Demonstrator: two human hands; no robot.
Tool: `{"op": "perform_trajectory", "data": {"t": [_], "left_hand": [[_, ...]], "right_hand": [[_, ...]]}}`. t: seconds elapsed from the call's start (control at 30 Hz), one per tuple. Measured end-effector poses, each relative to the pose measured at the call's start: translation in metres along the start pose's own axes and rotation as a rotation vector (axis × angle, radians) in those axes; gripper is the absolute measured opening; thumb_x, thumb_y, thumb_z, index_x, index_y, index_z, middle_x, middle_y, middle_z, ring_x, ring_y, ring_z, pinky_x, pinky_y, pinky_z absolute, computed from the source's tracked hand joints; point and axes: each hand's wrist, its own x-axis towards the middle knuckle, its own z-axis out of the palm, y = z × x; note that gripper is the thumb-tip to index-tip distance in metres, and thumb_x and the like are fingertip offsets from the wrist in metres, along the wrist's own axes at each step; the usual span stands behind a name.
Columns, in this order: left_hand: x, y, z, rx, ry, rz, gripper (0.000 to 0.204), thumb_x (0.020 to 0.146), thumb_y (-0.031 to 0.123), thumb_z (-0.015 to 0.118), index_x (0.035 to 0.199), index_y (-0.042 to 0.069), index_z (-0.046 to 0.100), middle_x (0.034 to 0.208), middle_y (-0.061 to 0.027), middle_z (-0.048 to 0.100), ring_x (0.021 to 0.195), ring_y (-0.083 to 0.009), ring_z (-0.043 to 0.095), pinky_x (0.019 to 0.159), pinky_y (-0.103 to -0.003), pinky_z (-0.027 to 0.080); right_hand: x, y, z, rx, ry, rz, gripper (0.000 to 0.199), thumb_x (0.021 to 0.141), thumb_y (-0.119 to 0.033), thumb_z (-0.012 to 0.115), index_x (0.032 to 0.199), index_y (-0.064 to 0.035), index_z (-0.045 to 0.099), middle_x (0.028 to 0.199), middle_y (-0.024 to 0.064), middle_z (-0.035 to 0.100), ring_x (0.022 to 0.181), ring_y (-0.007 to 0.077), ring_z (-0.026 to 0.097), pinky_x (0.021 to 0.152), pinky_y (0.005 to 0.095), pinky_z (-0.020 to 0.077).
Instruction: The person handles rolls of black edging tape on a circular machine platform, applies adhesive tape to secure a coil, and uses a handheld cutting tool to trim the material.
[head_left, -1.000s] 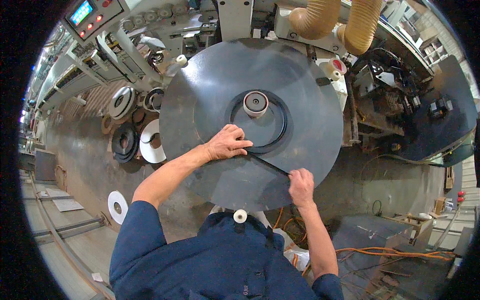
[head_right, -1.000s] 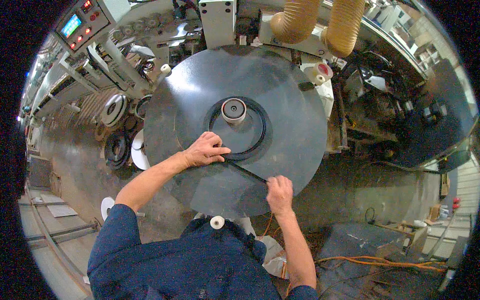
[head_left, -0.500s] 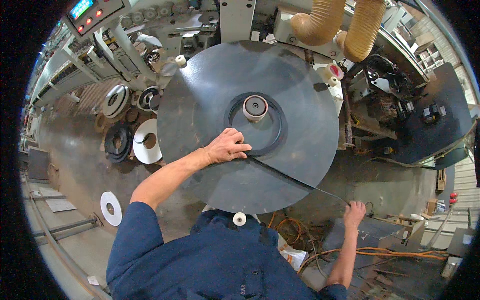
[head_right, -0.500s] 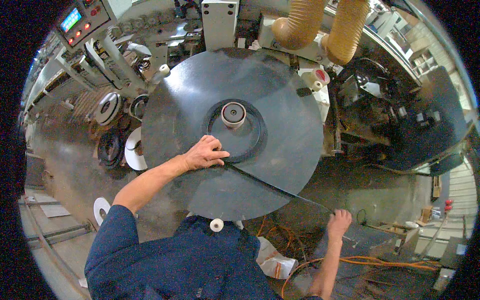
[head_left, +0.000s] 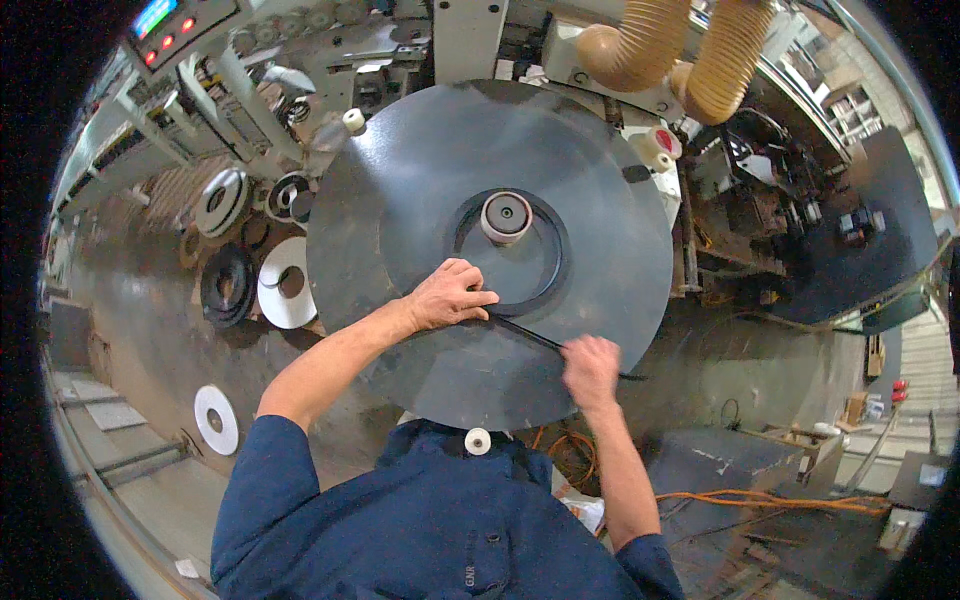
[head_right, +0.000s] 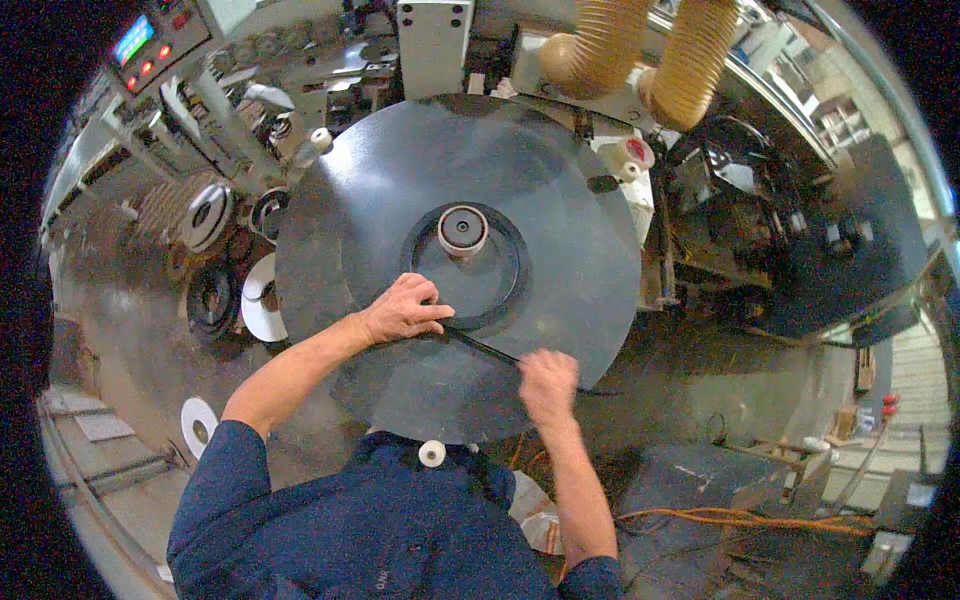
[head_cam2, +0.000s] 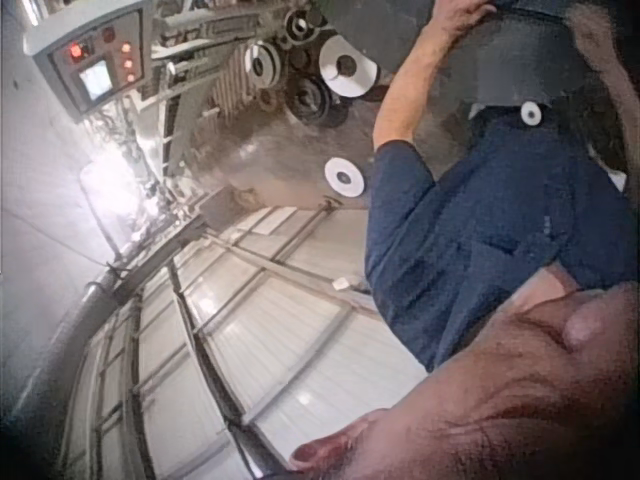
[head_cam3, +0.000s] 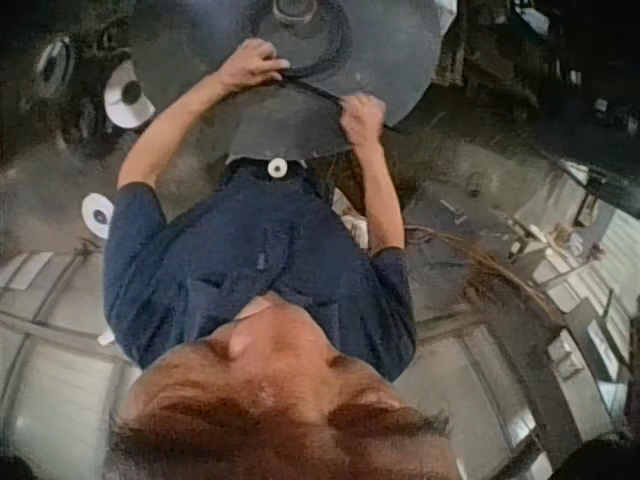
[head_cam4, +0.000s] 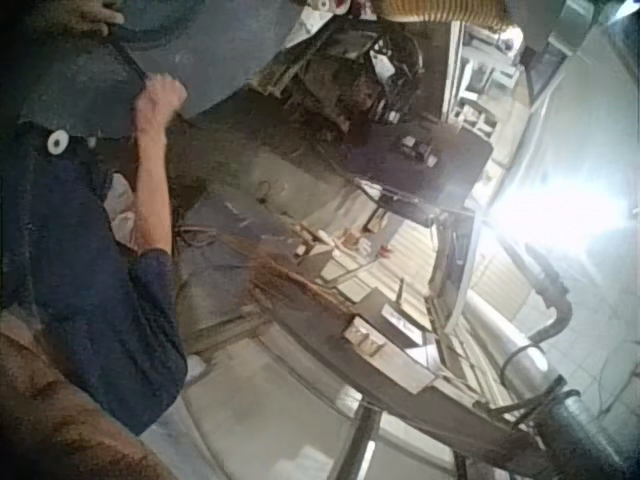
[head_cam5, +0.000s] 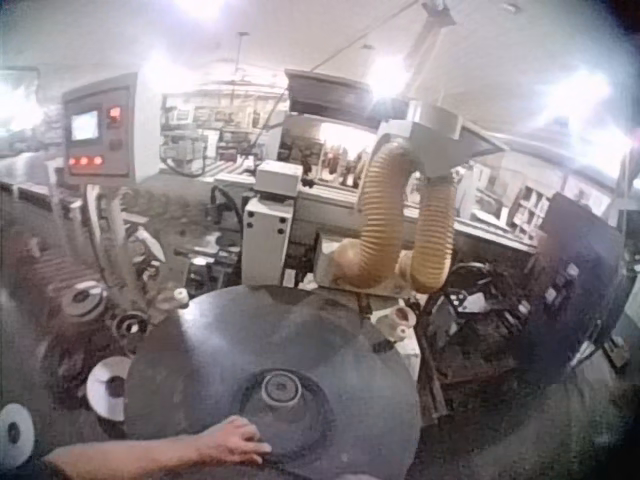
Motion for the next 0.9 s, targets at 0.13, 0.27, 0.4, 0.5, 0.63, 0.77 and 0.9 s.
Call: {"op": "perform_trajectory", "data": {"t": [0.13,0.27,0.4,0.5,0.63,0.77,0.9], "left_hand": [[-0.005,0.002,0.004,-0.043,0.007,0.007,0.032,0.084,0.039,0.069,0.110,0.021,0.066,0.089,-0.0031,0.049,0.088,-0.0242,0.050,0.085,-0.040,0.040],[0.001,0.003,0.009,-0.039,0.012,0.000,0.032,0.083,0.040,0.069,0.109,0.022,0.066,0.089,-0.0033,0.049,0.089,-0.0242,0.049,0.085,-0.039,0.039],[-0.004,0.002,0.006,0.003,0.011,-0.004,0.033,0.082,0.040,0.070,0.110,0.022,0.067,0.089,-0.0031,0.049,0.088,-0.0238,0.049,0.084,-0.039,0.039],[-0.002,0.003,0.002,-0.005,0.005,-0.007,0.033,0.083,0.040,0.070,0.110,0.021,0.067,0.088,-0.0028,0.050,0.087,-0.0235,0.050,0.085,-0.039,0.038],[0.003,0.003,-0.001,0.005,-0.005,-0.008,0.033,0.083,0.040,0.069,0.110,0.021,0.067,0.087,-0.0028,0.050,0.088,-0.0237,0.050,0.084,-0.039,0.039],[0.001,0.002,-0.001,-0.017,-0.013,0.000,0.032,0.082,0.040,0.070,0.108,0.021,0.067,0.088,-0.0028,0.050,0.088,-0.0236,0.050,0.084,-0.040,0.039],[0.000,0.002,0.004,-0.013,0.002,-0.004,0.032,0.081,0.039,0.071,0.108,0.021,0.066,0.089,-0.0026,0.050,0.089,-0.0234,0.050,0.084,-0.040,0.040]], "right_hand": [[-0.103,0.103,-0.097,-0.378,-0.127,0.109,0.005,0.073,-0.009,0.070,0.077,-0.0119,0.069,0.082,0.0038,0.068,0.090,0.0276,0.062,0.087,0.0441,0.0435],[-0.147,0.140,-0.141,-0.578,-0.198,0.285,0.017,0.074,-0.009,0.070,0.090,-0.0076,0.068,0.105,0.0083,0.065,0.107,0.0309,0.056,0.099,0.0470,0.0378],[-0.043,0.046,-0.102,-0.347,-0.062,0.226,0.053,0.070,-0.009,0.068,0.120,0.0014,0.054,0.116,0.0199,0.059,0.113,0.0385,0.053,0.101,0.0492,0.0374],[0.012,-0.028,-0.032,-0.058,-0.098,0.181,0.044,0.071,-0.020,0.076,0.109,-0.0052,0.061,0.107,0.0135,0.062,0.103,0.0353,0.057,0.091,0.0468,0.0422],[0.027,-0.052,0.037,-0.071,-0.043,0.113,0.028,0.075,-0.022,0.076,0.097,-0.0100,0.064,0.091,0.0083,0.061,0.091,0.0297,0.058,0.086,0.0434,0.0418],[0.019,-0.037,0.034,-0.042,-0.054,0.086,0.014,0.077,-0.018,0.073,0.087,-0.0127,0.064,0.082,0.0041,0.058,0.086,0.0267,0.056,0.083,0.0423,0.0407],[0.014,-0.025,0.017,-0.066,-0.060,0.055,0.010,0.078,-0.018,0.072,0.083,-0.0131,0.065,0.082,0.0023,0.059,0.087,0.0254,0.057,0.083,0.0418,0.0406]]}}
